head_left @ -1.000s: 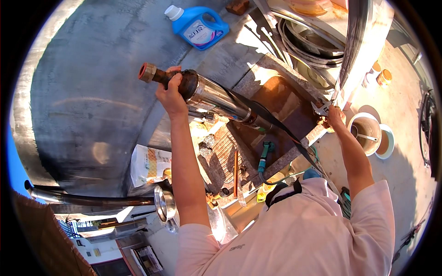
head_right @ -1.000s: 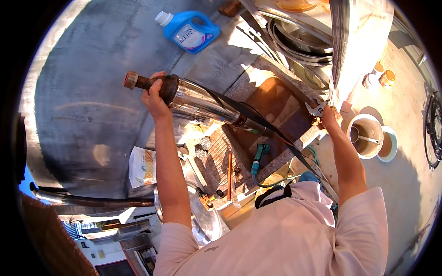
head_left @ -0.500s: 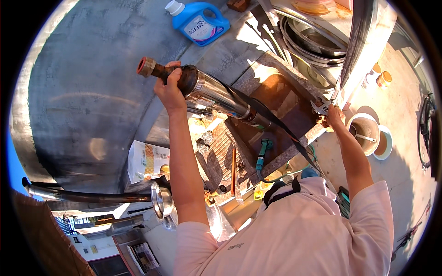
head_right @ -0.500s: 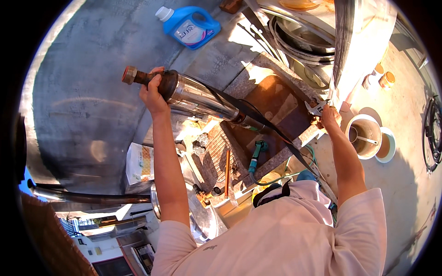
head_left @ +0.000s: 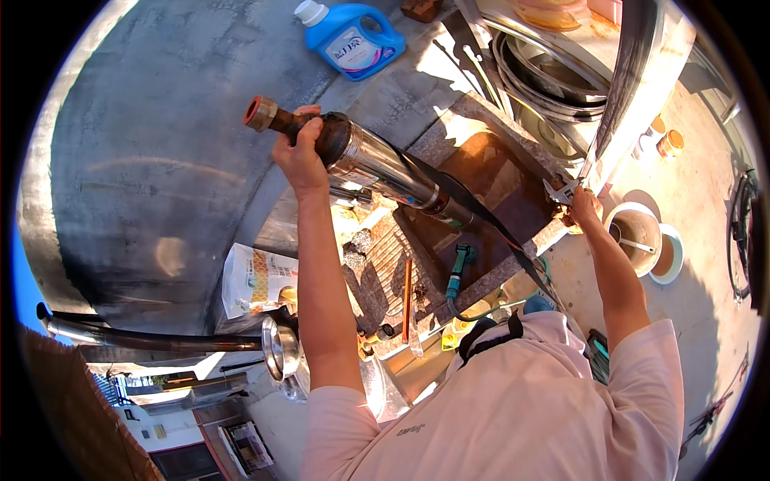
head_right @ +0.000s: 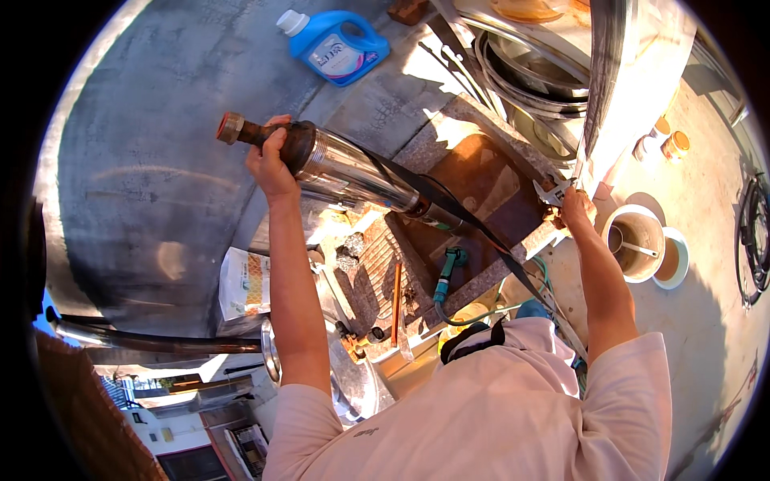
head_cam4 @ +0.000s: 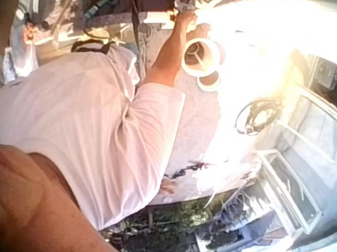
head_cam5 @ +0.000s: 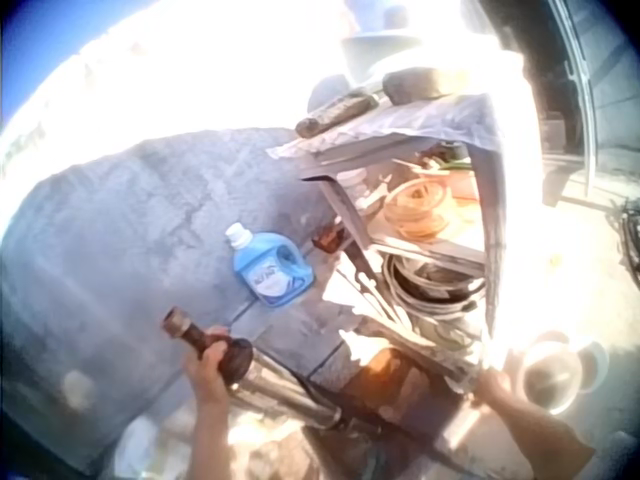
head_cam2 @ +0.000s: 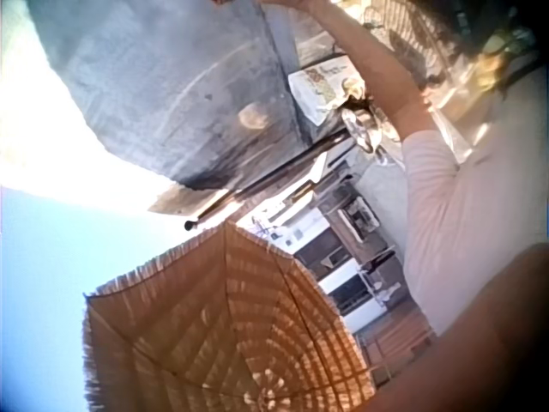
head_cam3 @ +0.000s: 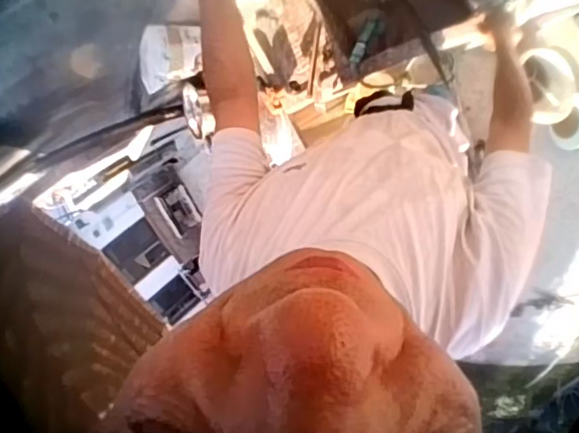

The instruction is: The person uses an adjustable wrench to loosen the threaded connector on a water pump, wipes the pump and components with a cloth, and handles the pump by hand.

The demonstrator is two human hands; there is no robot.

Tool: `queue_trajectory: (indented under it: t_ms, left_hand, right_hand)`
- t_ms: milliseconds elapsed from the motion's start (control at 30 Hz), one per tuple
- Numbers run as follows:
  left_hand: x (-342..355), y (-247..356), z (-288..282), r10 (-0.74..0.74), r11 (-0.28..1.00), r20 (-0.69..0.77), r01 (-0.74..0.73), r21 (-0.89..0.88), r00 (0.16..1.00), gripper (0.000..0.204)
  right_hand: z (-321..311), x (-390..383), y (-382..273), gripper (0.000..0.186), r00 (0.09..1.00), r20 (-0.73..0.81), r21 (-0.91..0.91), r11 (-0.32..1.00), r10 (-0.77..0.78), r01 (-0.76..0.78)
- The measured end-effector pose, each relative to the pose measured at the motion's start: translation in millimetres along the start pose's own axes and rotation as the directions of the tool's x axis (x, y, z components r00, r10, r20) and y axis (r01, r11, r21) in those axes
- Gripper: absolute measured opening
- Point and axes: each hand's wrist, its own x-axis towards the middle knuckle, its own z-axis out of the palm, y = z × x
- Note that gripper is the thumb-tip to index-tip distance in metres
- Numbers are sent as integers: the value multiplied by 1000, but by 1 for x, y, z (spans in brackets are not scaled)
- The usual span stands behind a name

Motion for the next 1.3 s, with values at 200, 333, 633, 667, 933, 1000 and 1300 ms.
queue_trajectory:
  t_ms: [200,333,633,667,933,1000,1300]
  left_hand:
    - [-4,1,-2,-26,1000,-20,26,5,999,21]
    - [0,4,4,-16,1000,-5,16,-19,1000,21]
    - [-1,1,3,-17,999,-17,16,-29,1000,19]
    - [0,2,4,-20,999,-13,20,-29,1000,19]
    - [0,4,3,-25,999,-13,25,-27,1000,19]
    - [0,4,3,-3,1000,-8,3,-25,1000,19]
    - [-3,6,0,-24,1000,-13,24,8,1000,18]
  right_hand:
    - [-26,-14,-20,34,997,70,-52,998,-40,44]
    - [-22,-6,-7,34,997,78,-36,999,14,-12]
    - [-35,-14,-17,33,995,101,-66,998,-1,8]
    - [-32,-11,-13,33,995,97,-67,998,0,7]
    - [-32,-12,-14,33,997,72,-79,997,-17,22]
    - [-28,-11,-12,32,998,57,-71,997,-19,24]
    - [-12,-8,-6,34,995,37,-54,994,-92,94]
